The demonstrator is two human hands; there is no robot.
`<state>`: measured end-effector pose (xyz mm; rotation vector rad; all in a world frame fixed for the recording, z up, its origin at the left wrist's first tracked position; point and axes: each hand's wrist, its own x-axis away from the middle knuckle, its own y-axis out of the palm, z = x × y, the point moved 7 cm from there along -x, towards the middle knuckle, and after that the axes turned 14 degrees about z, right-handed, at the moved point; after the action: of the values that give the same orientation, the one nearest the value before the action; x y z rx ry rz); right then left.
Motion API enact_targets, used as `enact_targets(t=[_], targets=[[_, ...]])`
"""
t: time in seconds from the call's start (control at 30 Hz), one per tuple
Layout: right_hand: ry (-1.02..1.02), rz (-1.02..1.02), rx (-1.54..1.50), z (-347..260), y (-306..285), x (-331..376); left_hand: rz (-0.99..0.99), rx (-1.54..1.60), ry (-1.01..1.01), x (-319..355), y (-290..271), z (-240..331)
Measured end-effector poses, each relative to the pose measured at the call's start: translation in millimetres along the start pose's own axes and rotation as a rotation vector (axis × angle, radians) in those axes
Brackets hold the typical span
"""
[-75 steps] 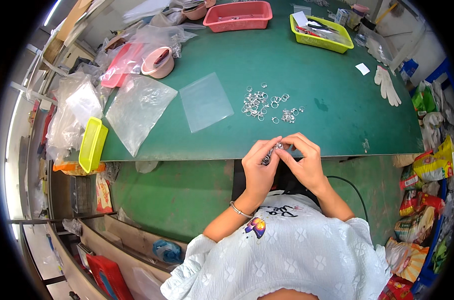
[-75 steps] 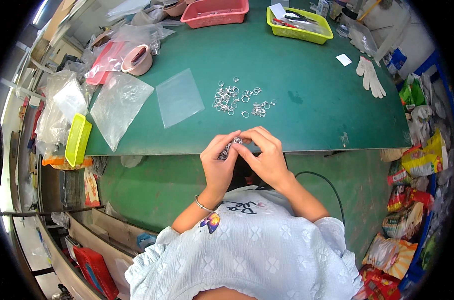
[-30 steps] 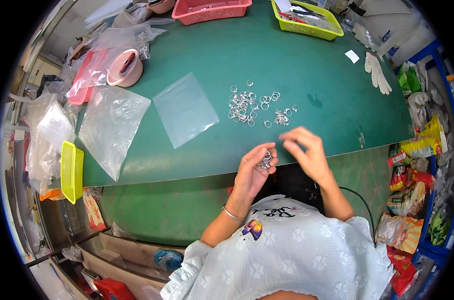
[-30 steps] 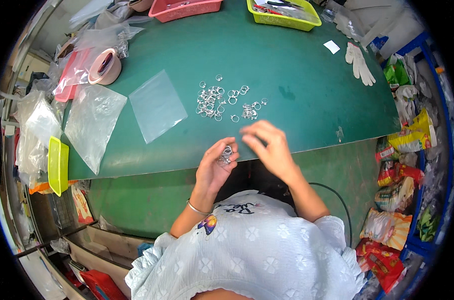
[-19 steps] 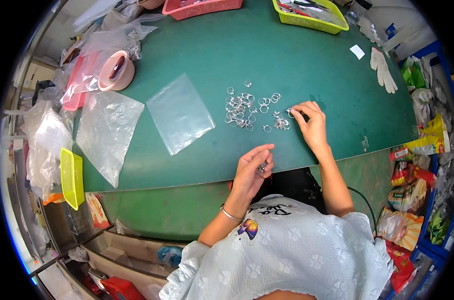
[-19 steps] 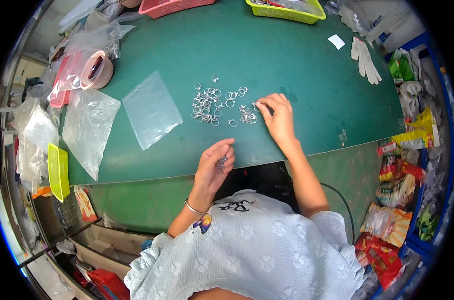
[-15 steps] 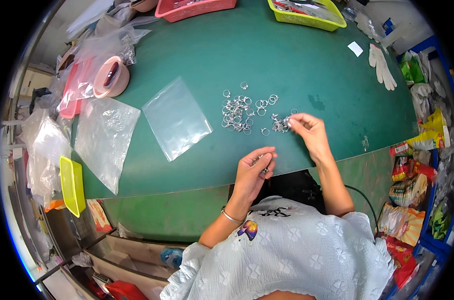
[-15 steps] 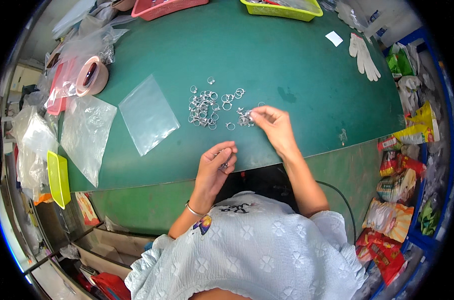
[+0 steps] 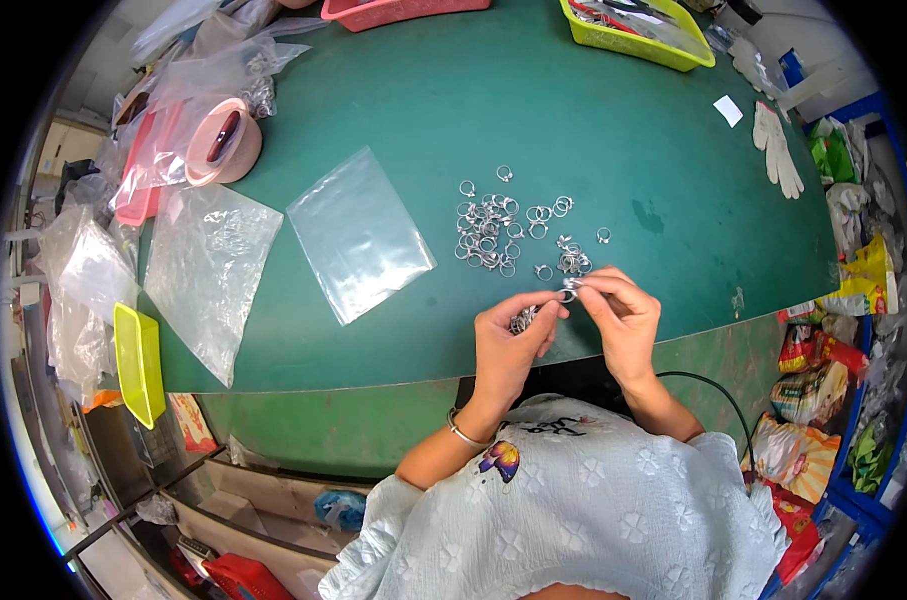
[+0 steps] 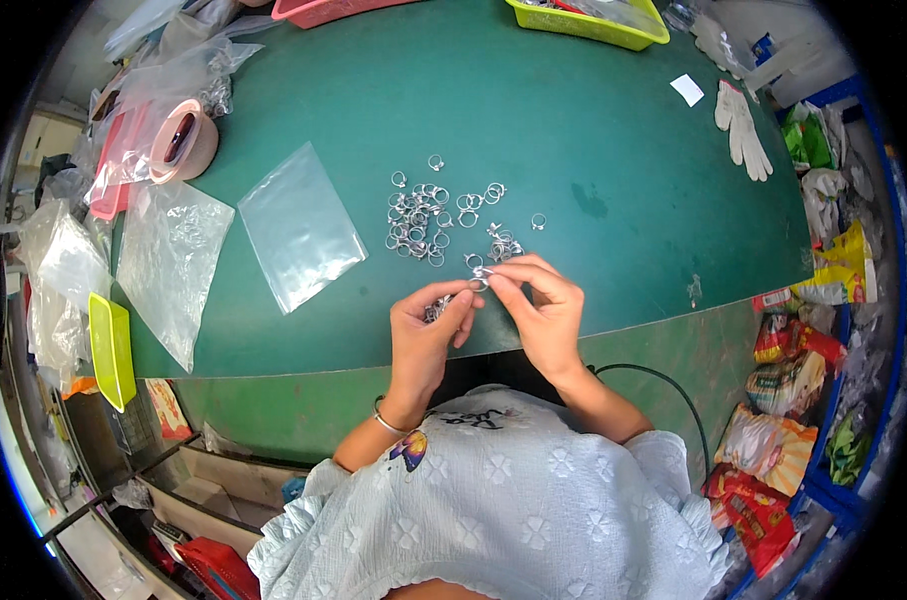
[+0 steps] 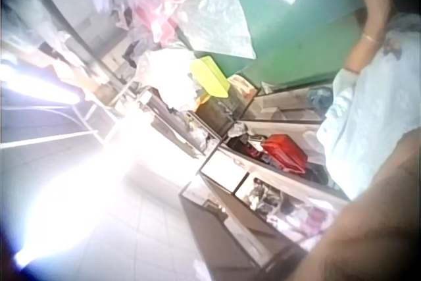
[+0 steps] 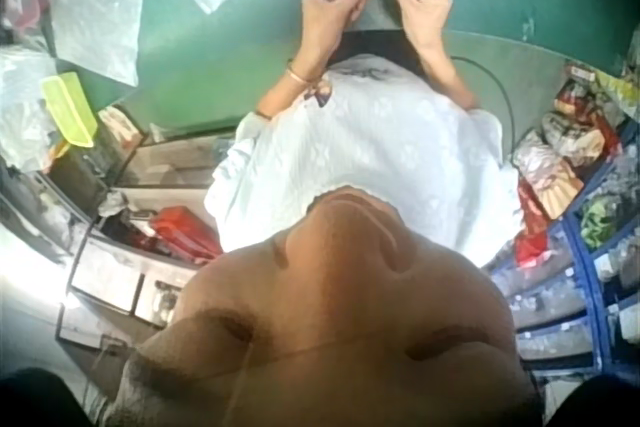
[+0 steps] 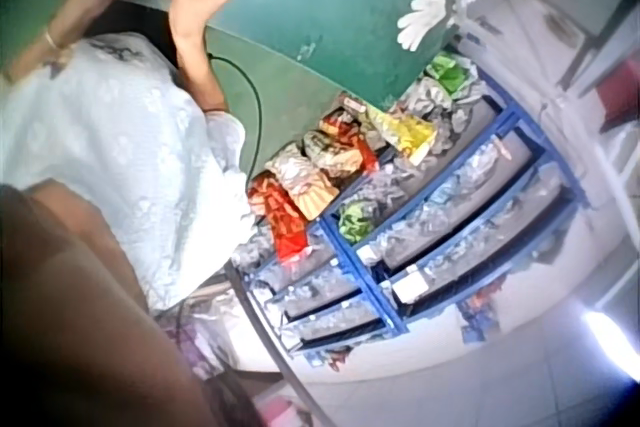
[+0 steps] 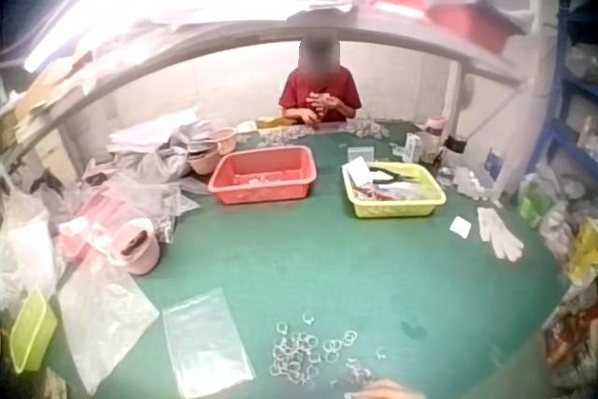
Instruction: The person sits at a green workbench and assembles small metal keychains by hand. They pick up individual metal rings and a central metal piece, linking them together to form a finished unit. The person places the completed keychains into a clear plastic bag and later moves to a blue shelving unit to place the bag among other packaged items.
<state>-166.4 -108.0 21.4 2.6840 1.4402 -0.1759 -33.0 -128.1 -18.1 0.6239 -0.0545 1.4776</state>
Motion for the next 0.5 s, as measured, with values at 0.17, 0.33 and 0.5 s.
enact_targets(t=[0.17, 0.33, 0.5], targets=[[0.265, 0.091, -0.255, 10.8, -2.6, -0.2, 0.002, -0.006, 0.044, 4.1, 3.6, 9.5], [-0.150, -0.111, 0.108, -11.9, 4.0, -2.8, -0.003, 0.132, -0.038, 2.9, 3.8, 4.3], [0.202, -0.057, -0.187, 7.8, 0.8, 0.1, -0.007, -0.098, 0.225, 5.2, 4.5, 12.9]])
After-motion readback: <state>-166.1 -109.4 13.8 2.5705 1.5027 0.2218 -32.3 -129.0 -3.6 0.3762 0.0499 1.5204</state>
